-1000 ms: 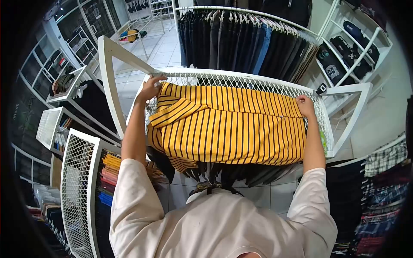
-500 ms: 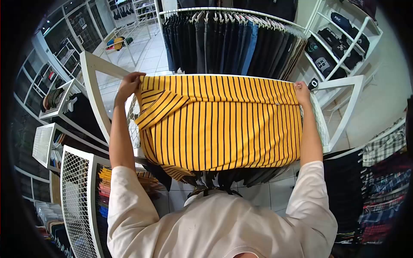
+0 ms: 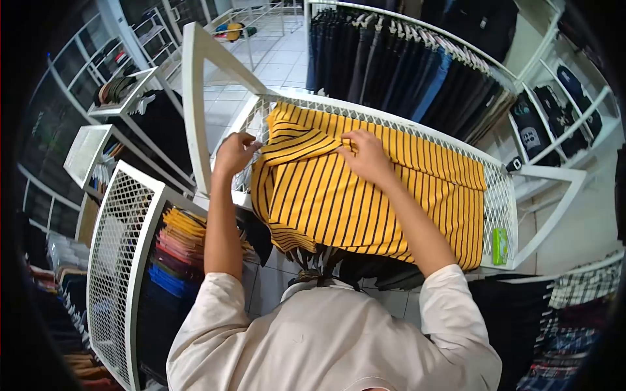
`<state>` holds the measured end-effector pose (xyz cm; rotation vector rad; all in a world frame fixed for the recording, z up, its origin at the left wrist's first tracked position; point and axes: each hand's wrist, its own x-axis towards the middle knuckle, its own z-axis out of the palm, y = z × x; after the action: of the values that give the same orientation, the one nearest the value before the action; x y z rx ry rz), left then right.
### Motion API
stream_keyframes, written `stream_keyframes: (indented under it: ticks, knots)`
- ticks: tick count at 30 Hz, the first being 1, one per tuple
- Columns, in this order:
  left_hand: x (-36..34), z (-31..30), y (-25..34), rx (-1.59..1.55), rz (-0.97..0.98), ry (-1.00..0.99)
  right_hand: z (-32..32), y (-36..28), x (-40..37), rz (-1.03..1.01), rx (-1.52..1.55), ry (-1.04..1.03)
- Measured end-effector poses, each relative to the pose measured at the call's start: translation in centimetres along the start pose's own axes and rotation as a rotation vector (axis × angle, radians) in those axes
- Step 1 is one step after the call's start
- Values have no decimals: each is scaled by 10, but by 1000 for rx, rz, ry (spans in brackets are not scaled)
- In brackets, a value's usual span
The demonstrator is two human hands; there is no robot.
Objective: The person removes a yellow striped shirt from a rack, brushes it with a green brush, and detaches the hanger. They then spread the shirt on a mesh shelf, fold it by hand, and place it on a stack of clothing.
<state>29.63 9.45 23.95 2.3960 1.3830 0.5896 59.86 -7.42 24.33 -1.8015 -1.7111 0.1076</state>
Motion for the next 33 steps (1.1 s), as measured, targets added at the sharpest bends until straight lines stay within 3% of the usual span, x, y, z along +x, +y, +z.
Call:
stream_keyframes:
  ticks: [2,5,6,9,15,18,22,24,29,31,32,33]
  knots:
    - [-26,-4,10,-15,-24,29,44,-6,16,-68,-19,0]
    - [-47,-4,25,31,-157,-44,75,-26,27,167,-203,19]
    - [-52,-1,27,75,-157,7,78,-25,31,161,-203,17]
    - [-57,0,32,24,-184,35,68,-28,43,369,17,-51]
    - [-49,4,20,-169,-290,120,33,-29,25,244,235,-30]
    - [-49,2,18,-36,-373,212,18,-21,7,84,263,-118]
    - [-52,16,6,115,-282,287,14,-10,-5,73,257,-265]
    - [-56,23,4,122,-247,364,16,-12,-5,207,296,-267]
    - [-95,14,13,43,-229,480,27,-15,22,394,256,-192]
    - [-120,10,23,7,-289,439,32,-18,31,577,62,-113]
    - [-133,7,29,-29,-349,403,39,-19,29,577,64,-117]
    - [-144,7,34,-29,-385,400,48,-17,26,515,-43,19]
